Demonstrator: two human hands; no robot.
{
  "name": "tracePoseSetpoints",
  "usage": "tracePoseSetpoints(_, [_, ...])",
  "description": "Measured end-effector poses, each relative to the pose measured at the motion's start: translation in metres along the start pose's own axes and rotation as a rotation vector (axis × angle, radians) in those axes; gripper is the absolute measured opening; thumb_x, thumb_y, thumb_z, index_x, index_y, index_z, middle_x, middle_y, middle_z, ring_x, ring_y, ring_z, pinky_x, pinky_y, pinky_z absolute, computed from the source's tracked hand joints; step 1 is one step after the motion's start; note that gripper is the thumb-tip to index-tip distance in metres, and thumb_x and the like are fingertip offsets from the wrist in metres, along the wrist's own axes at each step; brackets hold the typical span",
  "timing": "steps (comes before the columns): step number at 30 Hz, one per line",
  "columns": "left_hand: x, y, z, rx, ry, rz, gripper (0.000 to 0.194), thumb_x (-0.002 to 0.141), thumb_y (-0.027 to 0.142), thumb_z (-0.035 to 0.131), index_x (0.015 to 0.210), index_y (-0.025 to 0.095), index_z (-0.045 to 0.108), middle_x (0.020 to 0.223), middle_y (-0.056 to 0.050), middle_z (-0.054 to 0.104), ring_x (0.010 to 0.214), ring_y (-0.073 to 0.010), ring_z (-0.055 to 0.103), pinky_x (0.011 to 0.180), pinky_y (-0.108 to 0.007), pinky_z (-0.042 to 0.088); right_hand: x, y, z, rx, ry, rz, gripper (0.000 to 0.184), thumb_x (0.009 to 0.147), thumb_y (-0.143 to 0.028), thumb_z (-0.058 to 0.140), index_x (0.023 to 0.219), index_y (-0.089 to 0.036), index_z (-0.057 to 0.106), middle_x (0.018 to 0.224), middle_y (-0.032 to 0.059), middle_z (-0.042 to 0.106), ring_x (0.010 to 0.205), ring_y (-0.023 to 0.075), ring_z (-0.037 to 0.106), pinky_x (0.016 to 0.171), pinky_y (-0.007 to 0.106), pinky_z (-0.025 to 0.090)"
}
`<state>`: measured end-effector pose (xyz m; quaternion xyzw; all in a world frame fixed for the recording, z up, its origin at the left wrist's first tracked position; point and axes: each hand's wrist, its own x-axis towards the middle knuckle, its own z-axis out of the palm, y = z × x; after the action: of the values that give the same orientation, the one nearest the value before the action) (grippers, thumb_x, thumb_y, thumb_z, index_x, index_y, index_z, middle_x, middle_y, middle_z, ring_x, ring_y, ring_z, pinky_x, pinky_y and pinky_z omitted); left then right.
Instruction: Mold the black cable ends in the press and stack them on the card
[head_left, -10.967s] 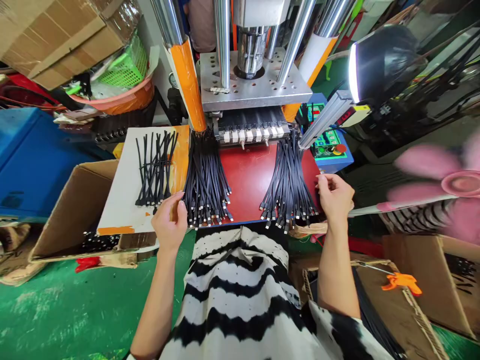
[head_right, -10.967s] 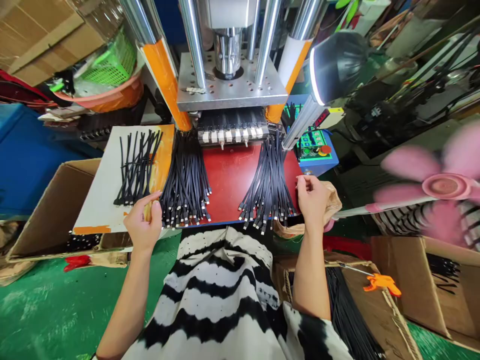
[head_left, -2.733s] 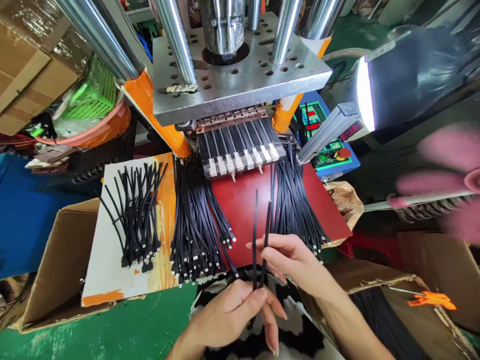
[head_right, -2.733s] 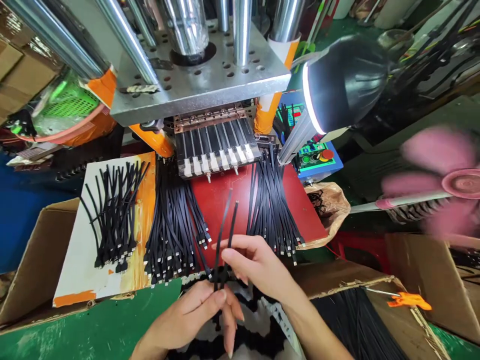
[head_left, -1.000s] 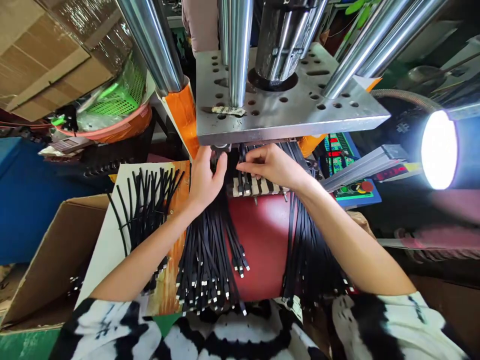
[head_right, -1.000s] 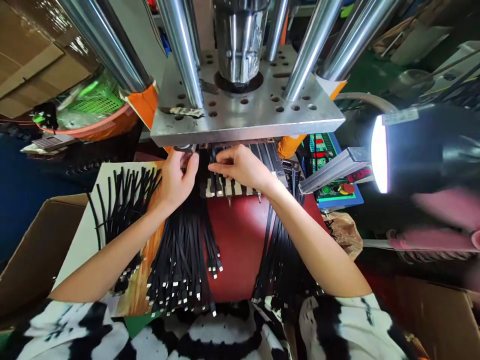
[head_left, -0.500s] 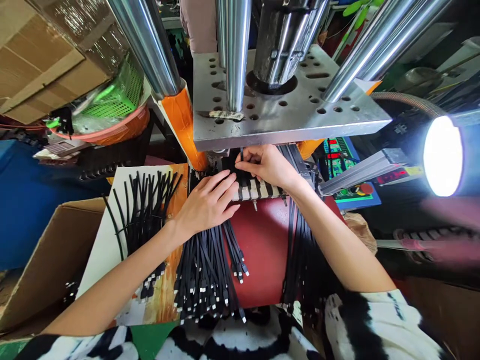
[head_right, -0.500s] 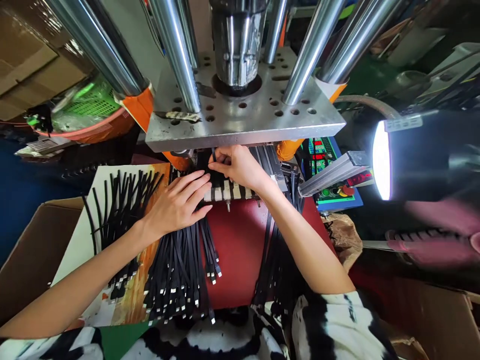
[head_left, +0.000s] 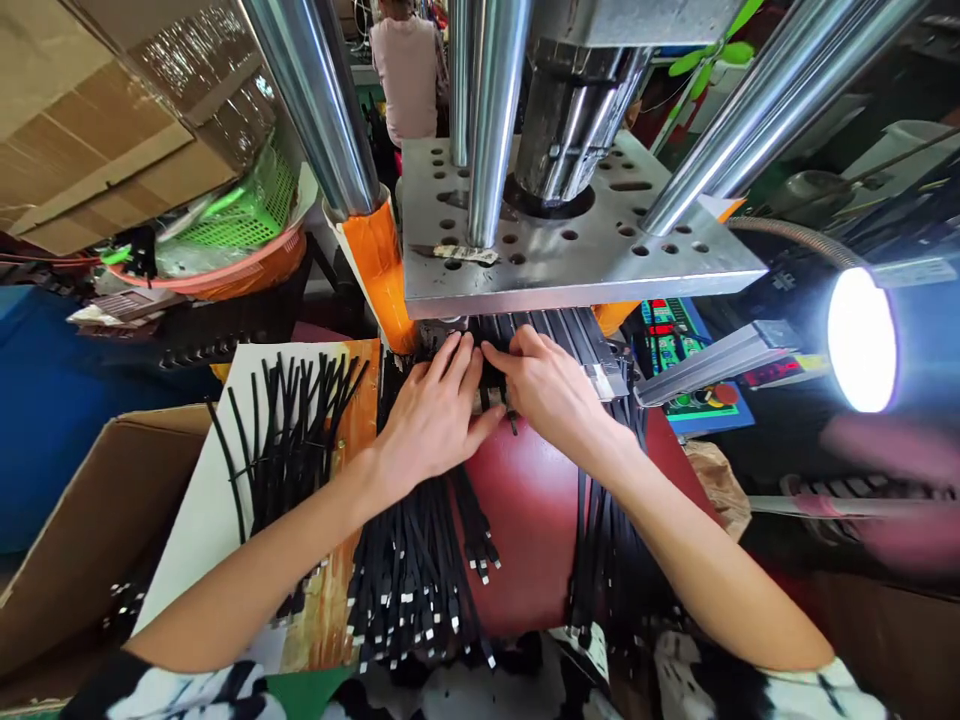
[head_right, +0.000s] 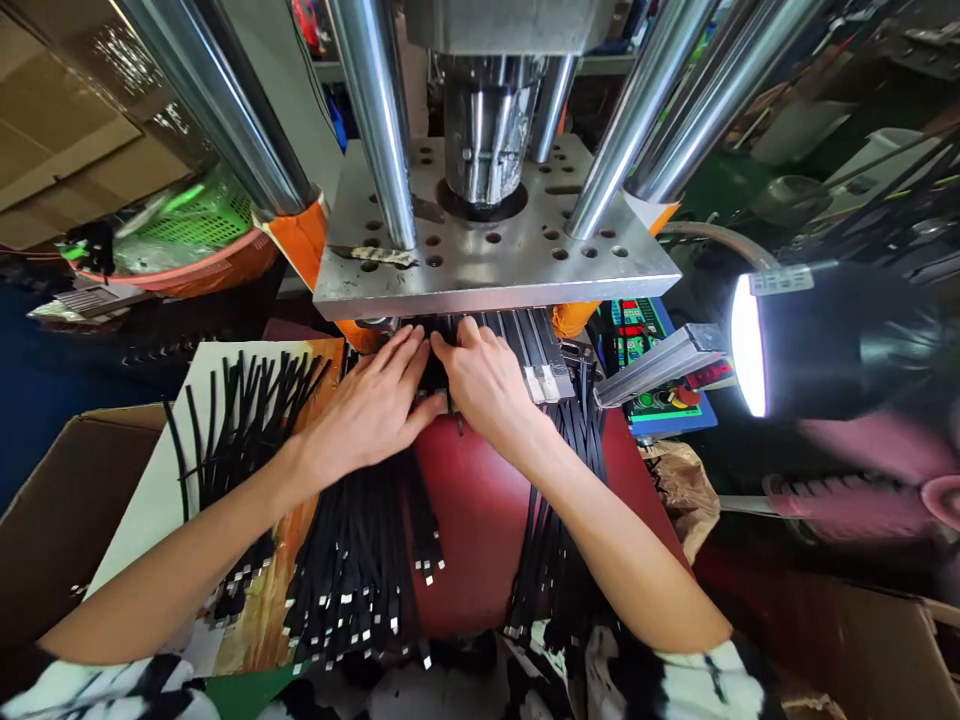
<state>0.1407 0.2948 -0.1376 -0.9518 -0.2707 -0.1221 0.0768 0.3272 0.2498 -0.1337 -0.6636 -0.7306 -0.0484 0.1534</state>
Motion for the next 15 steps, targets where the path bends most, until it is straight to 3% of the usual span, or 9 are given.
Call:
tracePoseSetpoints(5, [0.046,-0.033,-0.002,-0.003,-0.007,-0.051,0.054,0.112,0.033,0.038,0.147,-0.003,0.058,0.142,-0.032,0.068,0.131,-0.0418,0.068,0.116,-0.061,0.048,0.057,-0.005,0.004,-0.119,-0.051,0.083,0.050,0.103,-0.009,0.037,0.142,-0.009,0.069,0.129,0.0249,0.072,0.114,0.0331,0.068,0.097,0.042,0.054])
tracePoseSetpoints(10, [0.086,-0.061,0.014,-0.139,0.039,-0.058,0.044,0.110,0.023,0.036,0.129,0.000,0.068,0.127,-0.029,0.075,0.129,-0.0379,0.070,0.118,-0.056,0.048,0.098,0.003,0.001,-0.106,-0.064,0.115,0.050,0.105,-0.006,0.030,0.140,-0.004,0.067,0.132,0.0272,0.072,0.120,0.0349,0.066,0.103,0.047,0.049])
tracePoseSetpoints(12, [0.078,-0.061,0.018,-0.192,0.043,-0.062,0.042,0.110,0.023,0.036,0.130,0.003,0.067,0.133,-0.028,0.074,0.135,-0.0371,0.067,0.121,-0.056,0.046,0.086,0.001,-0.003,-0.084,-0.052,0.102,0.048,0.105,-0.006,0.032,0.139,-0.003,0.065,0.133,0.0274,0.071,0.121,0.0347,0.066,0.104,0.046,0.048])
tracePoseSetpoints(15, [0.023,-0.040,0.010,-0.373,0.152,-0.073,0.046,0.112,0.031,0.041,0.148,0.008,0.056,0.158,-0.023,0.060,0.152,-0.0330,0.053,0.129,-0.054,0.039,0.022,-0.017,-0.003,0.026,0.054,0.094,0.041,0.104,-0.008,0.040,0.137,-0.003,0.064,0.133,0.0263,0.070,0.115,0.0308,0.069,0.094,0.038,0.049])
